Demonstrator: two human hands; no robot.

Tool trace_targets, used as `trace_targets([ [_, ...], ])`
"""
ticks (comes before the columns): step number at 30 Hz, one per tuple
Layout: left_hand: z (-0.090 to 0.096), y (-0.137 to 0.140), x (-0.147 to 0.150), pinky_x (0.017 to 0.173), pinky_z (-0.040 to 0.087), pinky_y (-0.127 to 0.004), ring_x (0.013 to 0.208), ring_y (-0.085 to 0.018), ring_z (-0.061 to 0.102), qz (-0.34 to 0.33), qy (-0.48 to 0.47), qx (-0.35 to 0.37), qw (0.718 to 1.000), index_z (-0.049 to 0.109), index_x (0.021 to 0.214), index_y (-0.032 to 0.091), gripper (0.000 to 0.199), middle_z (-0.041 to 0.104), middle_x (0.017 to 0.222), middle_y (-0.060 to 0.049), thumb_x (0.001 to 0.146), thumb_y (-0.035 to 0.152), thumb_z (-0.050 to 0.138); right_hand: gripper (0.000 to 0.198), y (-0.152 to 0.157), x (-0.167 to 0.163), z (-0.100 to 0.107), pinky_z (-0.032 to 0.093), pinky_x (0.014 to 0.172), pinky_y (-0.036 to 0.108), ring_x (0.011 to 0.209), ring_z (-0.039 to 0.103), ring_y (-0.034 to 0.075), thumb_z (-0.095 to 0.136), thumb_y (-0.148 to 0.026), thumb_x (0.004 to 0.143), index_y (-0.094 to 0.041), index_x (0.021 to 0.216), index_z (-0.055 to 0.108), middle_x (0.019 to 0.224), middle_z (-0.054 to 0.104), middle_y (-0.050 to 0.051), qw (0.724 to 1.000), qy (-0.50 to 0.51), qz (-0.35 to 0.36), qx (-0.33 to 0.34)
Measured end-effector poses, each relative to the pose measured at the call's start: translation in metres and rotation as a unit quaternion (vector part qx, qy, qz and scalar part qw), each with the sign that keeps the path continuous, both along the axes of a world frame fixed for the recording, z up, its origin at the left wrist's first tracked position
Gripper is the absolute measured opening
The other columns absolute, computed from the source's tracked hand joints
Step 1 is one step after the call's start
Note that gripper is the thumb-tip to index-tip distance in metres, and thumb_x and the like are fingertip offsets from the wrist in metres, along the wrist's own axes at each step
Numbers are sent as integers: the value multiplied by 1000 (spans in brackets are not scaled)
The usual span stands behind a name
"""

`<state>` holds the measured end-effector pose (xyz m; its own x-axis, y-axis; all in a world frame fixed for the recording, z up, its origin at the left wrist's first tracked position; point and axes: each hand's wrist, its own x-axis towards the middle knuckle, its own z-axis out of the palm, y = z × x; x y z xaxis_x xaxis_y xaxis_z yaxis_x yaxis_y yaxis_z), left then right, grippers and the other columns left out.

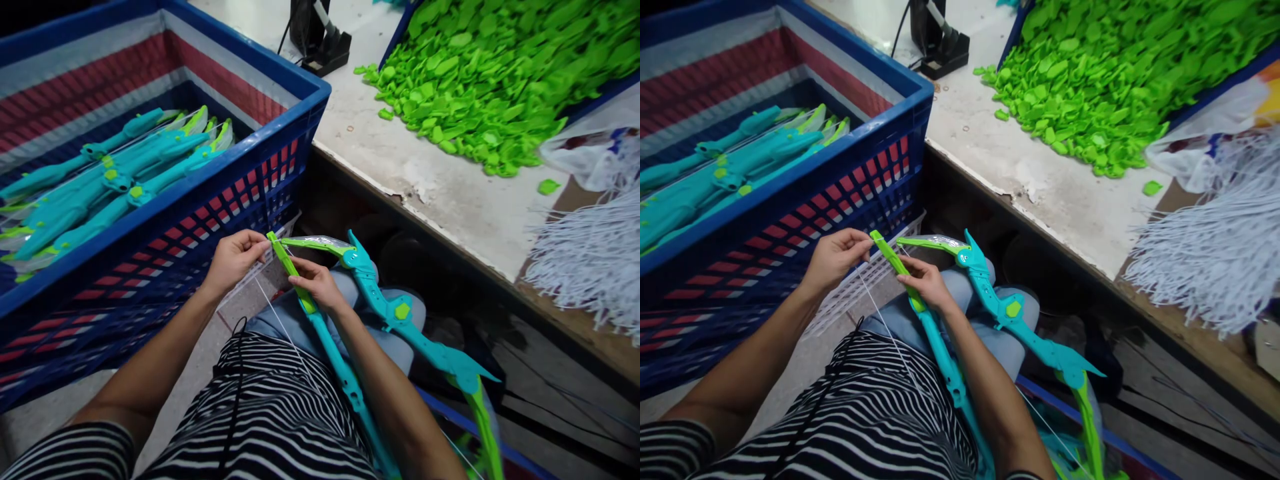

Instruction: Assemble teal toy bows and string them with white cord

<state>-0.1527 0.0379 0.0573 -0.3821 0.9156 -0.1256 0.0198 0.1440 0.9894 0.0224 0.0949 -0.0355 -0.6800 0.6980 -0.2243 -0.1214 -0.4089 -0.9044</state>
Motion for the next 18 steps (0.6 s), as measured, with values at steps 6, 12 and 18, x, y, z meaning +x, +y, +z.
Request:
trace_targets([
  [6, 0, 10, 0, 38, 26, -16, 36, -4, 38, -74, -123, -32, 989, 59, 93, 11, 51, 59, 48, 2, 58, 41, 81, 47, -4, 1, 1, 46, 97, 41, 106, 62, 23, 76, -36, 68, -23, 112, 66, 115, 67, 5, 996, -12, 7, 89],
  [12, -2, 13, 1, 38, 26, -16, 37, -4, 40, -76, -127, -20, 989, 62, 92, 10, 48, 59, 49, 1, 60, 41, 81, 29, 18, -9, 43, 49, 86, 33, 93, 62, 16, 61, -29, 83, -23, 111, 65, 104, 67, 5, 913, -91, -106, 383],
  [18, -3, 13, 0, 39, 26, -17, 37, -4, 38, -91, -127, -23, 987, 62, 92, 11, 48, 58, 49, 2, 60, 41, 80, 11, 49, -28, 81, 47, 66, 26, 72, 57, 12, 57, -25, 86, -18, 83, 65, 79, 61, 2, 857, -58, -49, 510],
])
